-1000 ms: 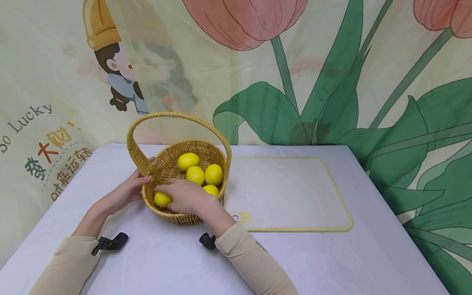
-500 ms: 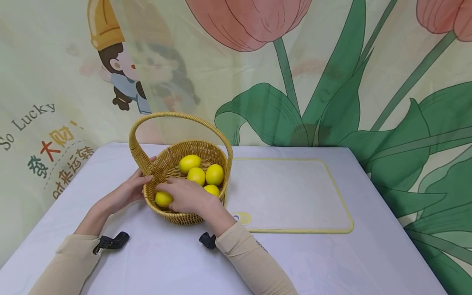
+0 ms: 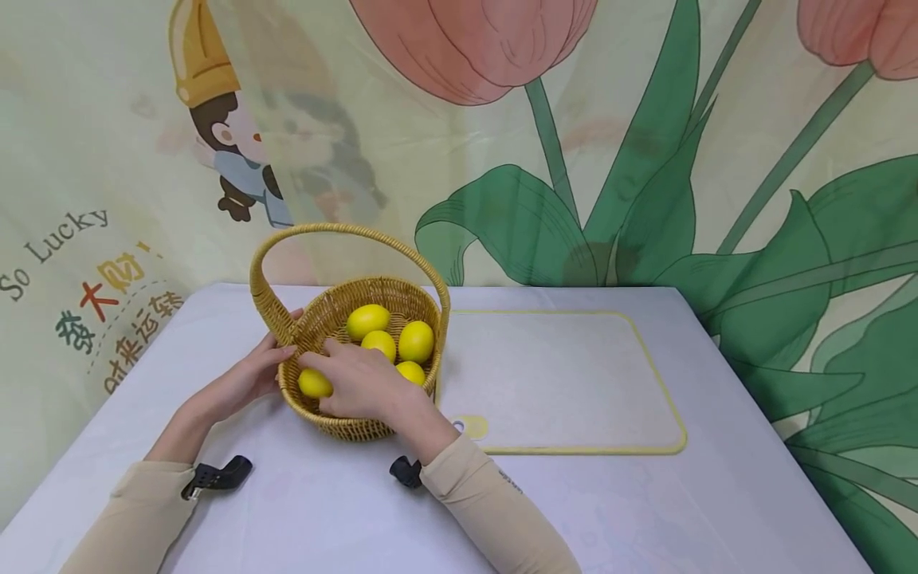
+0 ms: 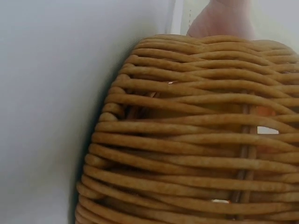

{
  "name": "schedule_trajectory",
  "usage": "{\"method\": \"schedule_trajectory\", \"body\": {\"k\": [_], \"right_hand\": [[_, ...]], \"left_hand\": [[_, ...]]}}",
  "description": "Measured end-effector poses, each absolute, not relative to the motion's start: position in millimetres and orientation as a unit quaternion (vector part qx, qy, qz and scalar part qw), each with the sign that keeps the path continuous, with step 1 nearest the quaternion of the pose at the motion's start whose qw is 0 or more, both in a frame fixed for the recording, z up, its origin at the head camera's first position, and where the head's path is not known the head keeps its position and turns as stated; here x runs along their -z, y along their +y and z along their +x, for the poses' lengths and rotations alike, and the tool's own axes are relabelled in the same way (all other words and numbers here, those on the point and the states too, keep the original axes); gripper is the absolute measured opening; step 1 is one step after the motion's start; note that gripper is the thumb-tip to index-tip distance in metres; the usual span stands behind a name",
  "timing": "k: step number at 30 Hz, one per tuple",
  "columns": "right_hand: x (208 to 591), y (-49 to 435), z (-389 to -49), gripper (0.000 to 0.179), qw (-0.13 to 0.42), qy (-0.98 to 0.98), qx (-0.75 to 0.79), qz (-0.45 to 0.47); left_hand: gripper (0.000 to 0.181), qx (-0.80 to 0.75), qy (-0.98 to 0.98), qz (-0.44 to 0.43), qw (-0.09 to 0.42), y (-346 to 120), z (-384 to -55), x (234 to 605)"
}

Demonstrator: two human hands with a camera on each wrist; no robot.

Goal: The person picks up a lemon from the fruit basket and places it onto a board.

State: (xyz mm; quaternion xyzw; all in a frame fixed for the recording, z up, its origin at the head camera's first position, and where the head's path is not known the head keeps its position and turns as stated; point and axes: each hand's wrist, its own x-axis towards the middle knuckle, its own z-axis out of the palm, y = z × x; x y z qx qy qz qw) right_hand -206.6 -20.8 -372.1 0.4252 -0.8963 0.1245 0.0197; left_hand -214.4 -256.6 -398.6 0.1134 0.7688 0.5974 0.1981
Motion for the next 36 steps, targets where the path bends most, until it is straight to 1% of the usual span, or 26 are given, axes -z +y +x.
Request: {"method": "schedule_trajectory", "body": {"k": [4, 8, 14, 24, 36], "right_hand": [[371.5, -18.0, -204.2, 0.054, 0.053, -0.896, -0.101, 0.430], [369.5, -14.4, -202.6, 0.052, 0.059, -0.892, -0.105, 0.436], [360.5, -5.6, -200.5, 0.053, 0.054, -0.887, -0.131, 0.439], [344.3, 17.1, -198.1, 0.056, 0.033, -0.895, -0.164, 0.413], [315.7, 36.2, -184.3, 0.052, 0.009, -0.897, -0.186, 0.400]], "left_hand": [[0.065, -0.594, 0.771, 0.115, 0.198, -257.0, -213.8, 398.9], [0.065, -0.589, 0.775, 0.119, 0.196, -257.2, -212.9, 399.1], [0.066, -0.584, 0.780, 0.116, 0.195, -256.5, -212.9, 399.3], [0.067, -0.595, 0.771, 0.113, 0.198, -255.6, -214.1, 398.7], [0.068, -0.590, 0.775, 0.116, 0.195, -257.0, -213.7, 399.7]]}}
